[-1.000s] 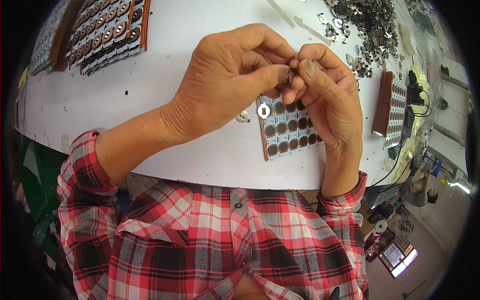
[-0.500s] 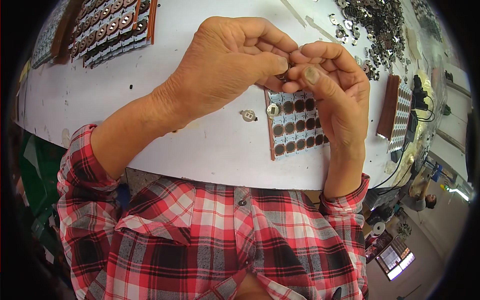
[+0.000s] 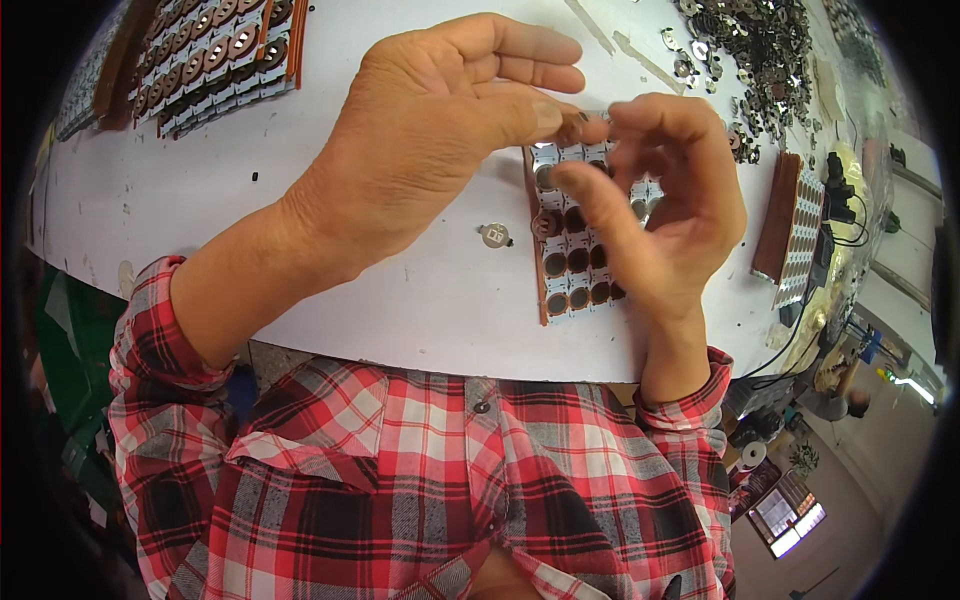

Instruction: Manually inserting small metal rings into a grid-like assembly tray on a factory workbench.

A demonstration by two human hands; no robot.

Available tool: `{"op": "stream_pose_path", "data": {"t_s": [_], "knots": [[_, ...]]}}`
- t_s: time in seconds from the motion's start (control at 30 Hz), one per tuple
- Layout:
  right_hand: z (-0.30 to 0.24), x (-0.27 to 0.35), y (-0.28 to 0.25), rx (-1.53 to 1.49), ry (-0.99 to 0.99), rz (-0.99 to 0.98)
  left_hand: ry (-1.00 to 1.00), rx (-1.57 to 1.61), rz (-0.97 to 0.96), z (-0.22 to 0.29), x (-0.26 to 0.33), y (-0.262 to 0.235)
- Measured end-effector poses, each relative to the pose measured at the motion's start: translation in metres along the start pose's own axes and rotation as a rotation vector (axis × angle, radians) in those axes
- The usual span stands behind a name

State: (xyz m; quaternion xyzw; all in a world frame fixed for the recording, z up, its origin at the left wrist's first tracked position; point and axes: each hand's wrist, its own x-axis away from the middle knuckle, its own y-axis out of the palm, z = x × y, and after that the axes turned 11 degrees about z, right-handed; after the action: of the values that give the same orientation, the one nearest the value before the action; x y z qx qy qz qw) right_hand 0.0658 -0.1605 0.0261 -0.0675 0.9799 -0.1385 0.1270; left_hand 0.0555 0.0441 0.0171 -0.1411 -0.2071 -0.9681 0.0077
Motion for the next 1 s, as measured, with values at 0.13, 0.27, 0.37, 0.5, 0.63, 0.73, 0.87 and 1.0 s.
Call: {"op": "stream_pose_path", "data": {"t_s": [0.13,0.27,0.37,0.5,0.63,0.73,0.87,1.0], "knots": [[0.003,-0.003,0.004,0.296,-0.546,0.050,-0.034,0.048,-0.133,-0.003,0.001,-0.004],[0.005,-0.005,0.002,0.267,-0.453,-0.011,-0.037,0.036,-0.133,0.001,-0.001,-0.006],[0.009,-0.004,0.004,0.126,-0.388,0.017,-0.025,-0.032,-0.109,0.002,-0.001,-0.006],[0.004,0.003,0.007,0.112,-0.156,0.038,-0.029,-0.109,-0.065,0.001,-0.001,-0.006],[-0.001,0.004,0.006,0.094,-0.029,0.098,-0.029,-0.082,-0.075,0.000,-0.001,-0.004],[0.009,0.000,-0.003,0.209,-0.233,0.015,-0.008,-0.045,-0.082,0.000,-0.001,-0.003],[0.010,-0.004,-0.005,0.084,-0.296,0.186,0.205,-0.337,-0.067,0.000,0.004,0.001],[0.000,-0.013,-0.038,-0.049,0.056,0.106,1.011,-0.917,-0.242,-0.012,0.005,-0.002]]}}
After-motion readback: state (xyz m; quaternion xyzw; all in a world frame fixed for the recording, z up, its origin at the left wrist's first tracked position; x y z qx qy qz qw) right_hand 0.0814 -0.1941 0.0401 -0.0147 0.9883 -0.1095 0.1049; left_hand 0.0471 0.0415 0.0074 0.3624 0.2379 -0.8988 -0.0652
